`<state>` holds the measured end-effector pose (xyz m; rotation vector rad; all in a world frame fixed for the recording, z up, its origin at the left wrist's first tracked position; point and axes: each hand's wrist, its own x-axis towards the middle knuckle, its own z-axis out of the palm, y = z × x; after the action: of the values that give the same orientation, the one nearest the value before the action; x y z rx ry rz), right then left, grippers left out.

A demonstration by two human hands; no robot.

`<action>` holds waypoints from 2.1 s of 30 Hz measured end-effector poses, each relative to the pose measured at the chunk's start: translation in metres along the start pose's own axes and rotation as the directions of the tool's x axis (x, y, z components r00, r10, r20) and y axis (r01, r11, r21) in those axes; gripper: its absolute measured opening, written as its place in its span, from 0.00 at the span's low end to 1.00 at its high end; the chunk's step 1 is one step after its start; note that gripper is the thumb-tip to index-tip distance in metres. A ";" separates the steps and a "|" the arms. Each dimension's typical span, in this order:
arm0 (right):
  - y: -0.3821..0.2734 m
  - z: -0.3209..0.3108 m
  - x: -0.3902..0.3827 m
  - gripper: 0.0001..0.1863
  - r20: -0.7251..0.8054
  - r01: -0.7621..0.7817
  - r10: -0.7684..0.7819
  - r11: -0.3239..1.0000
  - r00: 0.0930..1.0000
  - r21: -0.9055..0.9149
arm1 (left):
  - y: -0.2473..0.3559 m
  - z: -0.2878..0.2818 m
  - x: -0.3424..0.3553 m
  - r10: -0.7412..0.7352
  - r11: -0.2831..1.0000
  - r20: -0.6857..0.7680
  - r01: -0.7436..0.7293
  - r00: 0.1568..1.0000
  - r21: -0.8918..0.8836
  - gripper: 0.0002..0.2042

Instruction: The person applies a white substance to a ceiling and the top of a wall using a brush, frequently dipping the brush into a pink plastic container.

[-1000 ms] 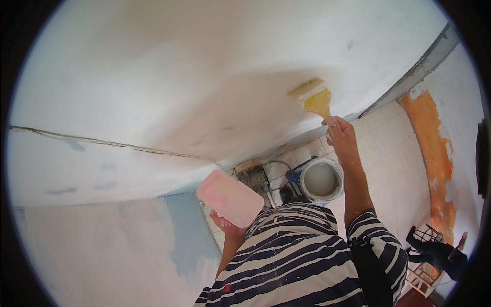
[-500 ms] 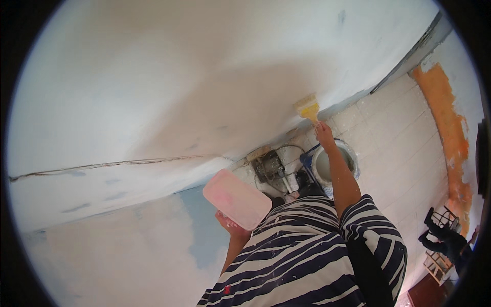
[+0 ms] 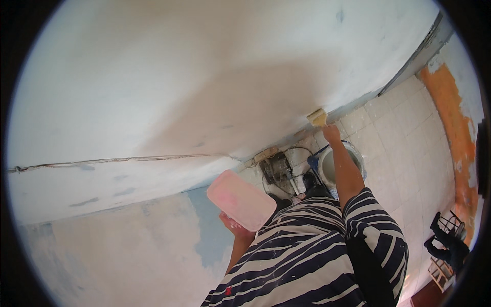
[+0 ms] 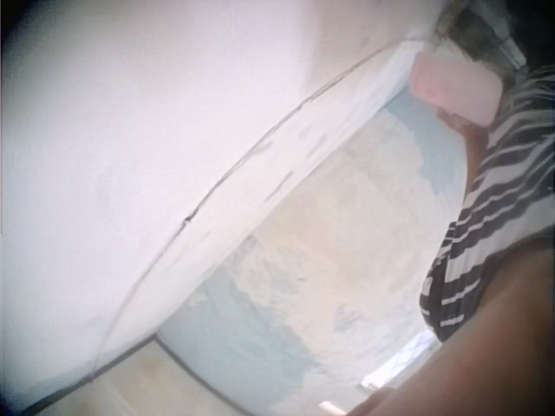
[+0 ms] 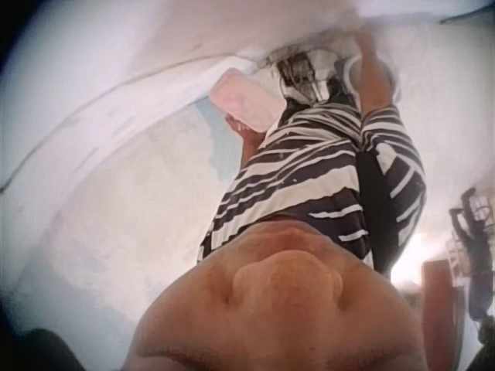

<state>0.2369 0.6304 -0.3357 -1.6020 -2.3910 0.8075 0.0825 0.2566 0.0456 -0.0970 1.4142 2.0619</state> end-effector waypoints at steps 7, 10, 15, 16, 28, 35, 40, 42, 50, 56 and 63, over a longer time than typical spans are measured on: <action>-0.061 -0.097 -0.029 0.15 -0.005 -0.121 0.165 0.741 0.986 0.660 | -0.002 -0.016 0.001 0.003 0.935 0.266 0.091 0.964 -0.343 0.18; -0.110 -0.179 -0.059 0.15 0.044 -0.160 0.210 0.577 0.977 0.801 | -0.003 0.000 0.002 0.065 0.957 0.256 0.012 0.965 -0.288 0.17; -0.167 -0.304 -0.106 0.14 -0.015 -0.004 0.042 0.420 0.999 0.907 | 0.003 0.034 0.005 -0.149 0.925 0.079 0.167 0.986 -0.340 0.16; -0.178 -0.315 -0.113 0.14 -0.044 0.053 -0.033 0.380 0.998 0.924 | -0.018 -0.003 0.033 0.017 0.796 0.552 0.323 0.833 -0.512 0.18; -0.218 -0.211 -0.103 0.13 -0.135 0.188 -0.158 0.398 0.978 0.898 | -0.011 -0.025 0.016 -0.036 0.861 0.307 0.185 0.951 -0.473 0.29; -0.140 -0.062 -0.093 0.15 0.059 0.012 -0.062 0.782 0.996 0.623 | 0.003 -0.036 -0.008 -0.041 0.797 0.157 0.127 0.987 -0.590 0.24; -0.148 -0.055 -0.106 0.12 -0.225 0.278 -0.180 0.779 0.958 0.561 | -0.004 -0.038 -0.010 -0.082 0.829 0.155 0.154 0.985 -0.538 0.26; -0.203 -0.096 -0.126 0.11 0.303 -0.266 0.043 0.603 0.952 0.752 | -0.002 -0.045 -0.014 -0.051 0.823 0.126 0.113 0.991 -0.557 0.27; -0.307 -0.254 -0.155 0.12 0.336 -0.273 -0.169 0.310 0.927 0.911 | -0.005 -0.033 -0.003 -0.032 0.816 0.174 0.127 0.984 -0.565 0.28; -0.338 -0.323 -0.188 0.12 -0.078 0.143 -0.352 0.161 0.933 0.977 | -0.019 -0.040 0.005 -0.021 0.838 0.226 0.140 0.974 -0.528 0.30; -0.253 -0.142 -0.115 0.10 -0.247 0.336 -0.227 0.651 0.942 0.680 | -0.017 -0.048 -0.004 -0.062 0.809 0.190 0.161 0.980 -0.565 0.32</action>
<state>0.1378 0.5049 -0.0669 -0.8951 -1.7824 1.2902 0.0808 0.2170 0.0133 -0.2504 0.6221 2.2728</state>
